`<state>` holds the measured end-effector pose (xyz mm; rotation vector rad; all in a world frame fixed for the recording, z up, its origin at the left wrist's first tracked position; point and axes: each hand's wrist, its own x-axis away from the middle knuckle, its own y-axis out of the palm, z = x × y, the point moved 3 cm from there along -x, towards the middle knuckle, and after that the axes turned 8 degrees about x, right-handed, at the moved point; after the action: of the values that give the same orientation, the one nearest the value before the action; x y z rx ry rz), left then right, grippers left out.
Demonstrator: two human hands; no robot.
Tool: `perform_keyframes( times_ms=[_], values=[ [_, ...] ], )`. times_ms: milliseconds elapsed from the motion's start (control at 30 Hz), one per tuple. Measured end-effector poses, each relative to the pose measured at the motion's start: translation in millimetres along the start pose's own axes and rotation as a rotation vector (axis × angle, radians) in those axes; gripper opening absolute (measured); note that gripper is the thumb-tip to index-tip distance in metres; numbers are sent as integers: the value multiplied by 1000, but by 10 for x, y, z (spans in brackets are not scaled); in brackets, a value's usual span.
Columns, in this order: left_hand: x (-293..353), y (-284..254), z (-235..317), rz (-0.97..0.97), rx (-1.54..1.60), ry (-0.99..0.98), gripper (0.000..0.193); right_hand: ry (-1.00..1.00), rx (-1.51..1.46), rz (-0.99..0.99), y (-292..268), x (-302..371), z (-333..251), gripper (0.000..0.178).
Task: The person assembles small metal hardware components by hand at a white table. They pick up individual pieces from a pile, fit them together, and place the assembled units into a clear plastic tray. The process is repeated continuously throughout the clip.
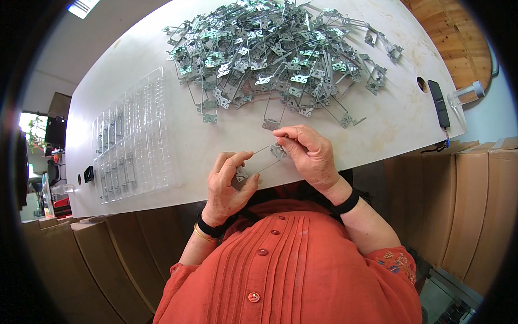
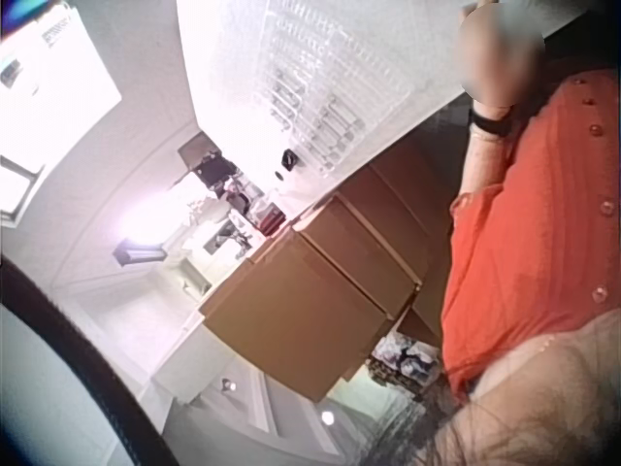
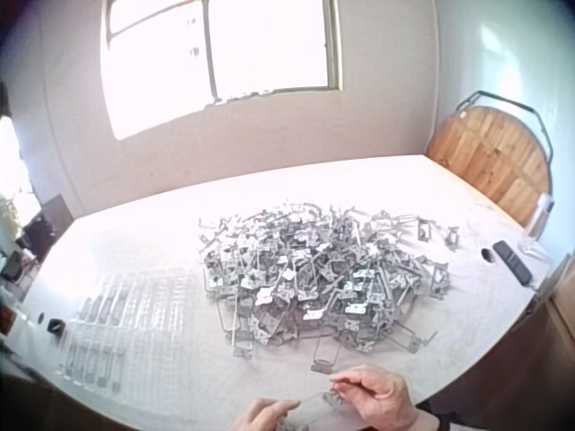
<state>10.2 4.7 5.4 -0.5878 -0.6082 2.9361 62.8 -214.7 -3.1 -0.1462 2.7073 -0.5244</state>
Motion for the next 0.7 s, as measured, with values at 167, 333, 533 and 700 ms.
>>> perform_keyframes(
  times_ms=[167,333,533,700],
  values=[
    [-4,1,1,3,3,13,53,168,-200,40,55,71,100,17],
    [-14,-5,12,-1,-19,39,53,134,-174,18,35,62,81,15],
    [2,-1,5,10,0,10,52,105,-153,22,37,36,31,15],
    [-1,3,1,9,0,18,53,124,-160,9,37,62,79,13]
  ],
)
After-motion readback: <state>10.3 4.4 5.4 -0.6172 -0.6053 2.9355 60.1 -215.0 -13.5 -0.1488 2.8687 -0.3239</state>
